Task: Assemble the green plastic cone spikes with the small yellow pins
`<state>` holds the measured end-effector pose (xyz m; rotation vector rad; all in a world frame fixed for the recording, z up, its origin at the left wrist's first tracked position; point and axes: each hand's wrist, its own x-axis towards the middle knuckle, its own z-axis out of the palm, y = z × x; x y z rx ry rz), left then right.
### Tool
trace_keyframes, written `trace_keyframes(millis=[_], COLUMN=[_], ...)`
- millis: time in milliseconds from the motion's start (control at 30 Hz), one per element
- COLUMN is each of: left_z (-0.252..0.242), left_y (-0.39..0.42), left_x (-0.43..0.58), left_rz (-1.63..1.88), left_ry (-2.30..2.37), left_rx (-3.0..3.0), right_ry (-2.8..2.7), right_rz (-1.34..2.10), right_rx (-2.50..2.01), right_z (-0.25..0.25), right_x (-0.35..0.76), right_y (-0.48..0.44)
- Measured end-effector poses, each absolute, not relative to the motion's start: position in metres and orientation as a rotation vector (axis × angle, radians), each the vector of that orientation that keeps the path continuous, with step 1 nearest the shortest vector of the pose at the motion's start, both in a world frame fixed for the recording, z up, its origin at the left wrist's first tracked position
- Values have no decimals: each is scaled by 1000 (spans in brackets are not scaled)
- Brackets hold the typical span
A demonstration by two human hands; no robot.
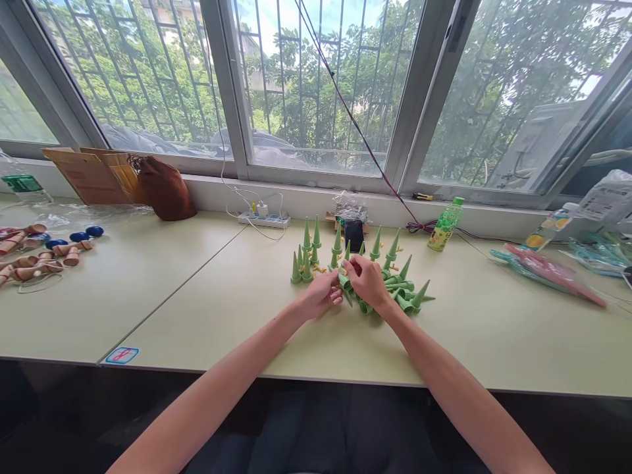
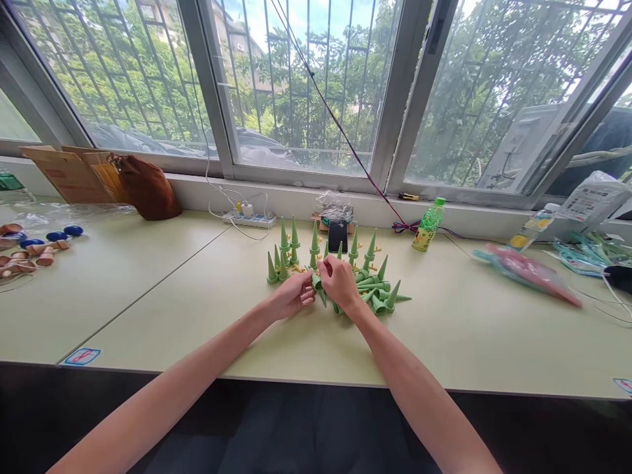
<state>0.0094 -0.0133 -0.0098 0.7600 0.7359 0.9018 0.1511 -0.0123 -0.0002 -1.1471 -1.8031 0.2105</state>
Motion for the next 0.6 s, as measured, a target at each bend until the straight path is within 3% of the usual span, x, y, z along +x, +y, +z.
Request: trace_keyframes(millis=[600], left_z=[-6], left_y=[-15], left_x=[6], left_rz=[1061], left_ry=[898], left_rx=[1227], right_ry=[-1788], right_rz=[236], right_rx=[-1205], right_z=[-3], right_x=[152], right_y=[-10])
